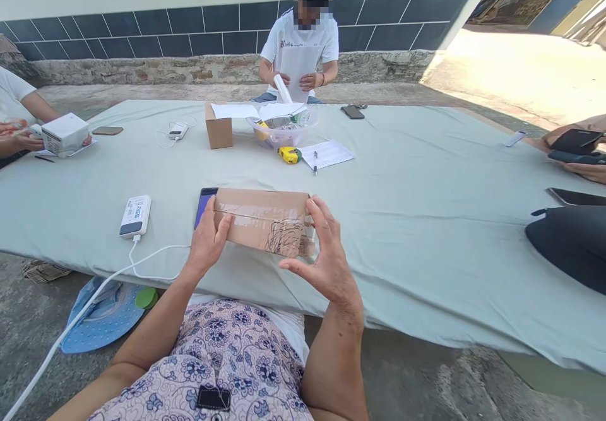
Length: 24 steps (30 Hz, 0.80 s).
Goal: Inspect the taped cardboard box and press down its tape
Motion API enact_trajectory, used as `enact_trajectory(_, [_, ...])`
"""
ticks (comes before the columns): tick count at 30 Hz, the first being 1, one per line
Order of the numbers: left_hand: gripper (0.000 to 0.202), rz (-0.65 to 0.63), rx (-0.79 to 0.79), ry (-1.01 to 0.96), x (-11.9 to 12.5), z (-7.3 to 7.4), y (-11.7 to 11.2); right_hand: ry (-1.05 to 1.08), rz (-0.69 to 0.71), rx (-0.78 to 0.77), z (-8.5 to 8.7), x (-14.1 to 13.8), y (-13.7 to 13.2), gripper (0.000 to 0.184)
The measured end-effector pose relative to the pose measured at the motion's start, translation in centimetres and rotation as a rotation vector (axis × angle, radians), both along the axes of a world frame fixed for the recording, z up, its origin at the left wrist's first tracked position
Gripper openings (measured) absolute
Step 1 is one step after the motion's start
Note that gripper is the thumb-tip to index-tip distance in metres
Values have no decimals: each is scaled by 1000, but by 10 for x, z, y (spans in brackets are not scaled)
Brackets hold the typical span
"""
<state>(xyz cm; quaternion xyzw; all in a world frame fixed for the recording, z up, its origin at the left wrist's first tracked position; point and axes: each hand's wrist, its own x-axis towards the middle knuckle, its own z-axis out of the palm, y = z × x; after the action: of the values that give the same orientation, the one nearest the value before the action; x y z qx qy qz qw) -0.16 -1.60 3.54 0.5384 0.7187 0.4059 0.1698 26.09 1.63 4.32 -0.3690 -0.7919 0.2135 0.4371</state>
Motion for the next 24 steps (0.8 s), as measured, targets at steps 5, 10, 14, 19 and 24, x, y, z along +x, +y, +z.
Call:
enact_trajectory(5, [62,-25,161,267,-2,-6,3,-3,-34,19,-1,-3,0,102])
enact_trajectory(10, [55,-239,250,516,-1,-2,1,-51,-47,57,2,-3,-4,101])
enact_trajectory(14, [73,-375,216,563,4,5,-4,-102,-43,73,6,-1,-8,101])
enact_trajectory(19, [91,-497,247,606,16,11,-9,-121,-38,100,7,-2,-10,102])
enact_trajectory(24, [90,-562,340,675,33,13,-11,-118,-37,113,8,-4,-12,104])
